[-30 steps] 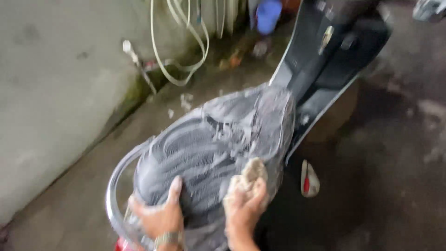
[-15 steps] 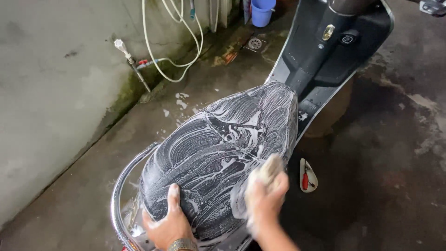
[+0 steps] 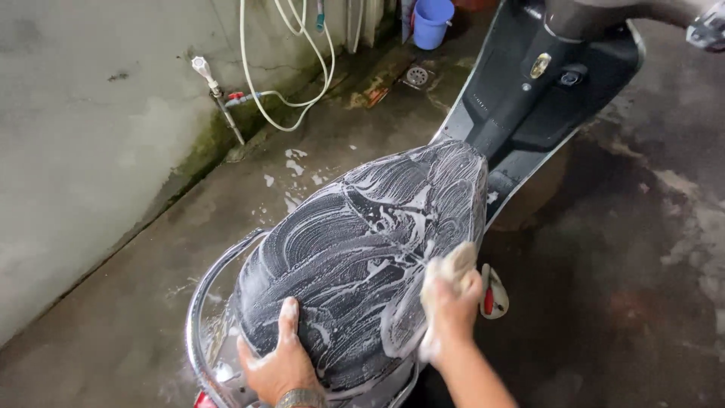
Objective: Scrubbing the seat of a motorcycle with a sponge and soapy water
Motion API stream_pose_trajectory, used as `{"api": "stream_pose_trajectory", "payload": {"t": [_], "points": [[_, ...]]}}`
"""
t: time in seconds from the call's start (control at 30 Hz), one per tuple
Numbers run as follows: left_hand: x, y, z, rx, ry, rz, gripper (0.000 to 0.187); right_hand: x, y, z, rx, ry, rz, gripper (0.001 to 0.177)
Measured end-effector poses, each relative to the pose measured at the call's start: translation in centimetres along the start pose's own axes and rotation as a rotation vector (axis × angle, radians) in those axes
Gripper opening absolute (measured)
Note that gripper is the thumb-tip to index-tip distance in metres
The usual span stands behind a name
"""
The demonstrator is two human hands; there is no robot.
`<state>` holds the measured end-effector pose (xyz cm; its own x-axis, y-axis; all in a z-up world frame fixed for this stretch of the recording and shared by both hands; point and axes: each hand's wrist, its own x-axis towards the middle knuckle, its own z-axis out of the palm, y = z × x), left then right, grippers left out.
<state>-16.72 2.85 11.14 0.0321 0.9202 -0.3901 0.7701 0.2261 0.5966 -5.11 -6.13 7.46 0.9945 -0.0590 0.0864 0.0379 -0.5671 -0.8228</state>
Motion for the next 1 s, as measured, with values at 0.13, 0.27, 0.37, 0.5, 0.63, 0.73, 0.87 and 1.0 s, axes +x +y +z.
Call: {"api": "stream_pose_trajectory", "payload": {"t": [0.13, 0.27, 0.37, 0.5, 0.63, 0.73, 0.87, 1.0], "points": [[0.4, 0.1, 0.0, -0.016, 0.015, -0.020, 0.068, -1.9, 4.0, 1.4, -0.025, 0.014, -0.050, 0.030], [0.6, -1.0, 0.1, -0.030, 0.019, -0.049, 0.068, 1.6, 1.0, 0.7, -0.066, 0.028, -0.099, 0.031], [0.8, -1.7, 0.8, -0.060, 0.021, -0.061, 0.068, -1.5, 2.0, 0.5, -0.089, 0.050, -0.151, 0.031], [1.2, -2.3, 1.6, -0.067, 0.032, -0.090, 0.067, -1.3, 1.8, 0.2, -0.123, 0.058, -0.194, 0.031], [1.8, -3.2, 1.7, -0.092, 0.052, -0.118, 0.067, -0.1, 1.2, 0.8, -0.147, 0.066, -0.256, 0.032], [1.5, -2.5, 1.9, -0.119, 0.057, -0.129, 0.067, -1.6, 0.2, -0.3, -0.166, 0.087, -0.306, 0.032], [1.4, -2.5, 1.8, -0.128, 0.061, -0.167, 0.066, 1.4, 1.8, 0.9, -0.209, 0.092, -0.355, 0.033], [1.4, -2.5, 1.9, -0.169, 0.090, -0.177, 0.066, 0.1, 5.6, 1.8, -0.212, 0.116, -0.426, 0.034]]}}
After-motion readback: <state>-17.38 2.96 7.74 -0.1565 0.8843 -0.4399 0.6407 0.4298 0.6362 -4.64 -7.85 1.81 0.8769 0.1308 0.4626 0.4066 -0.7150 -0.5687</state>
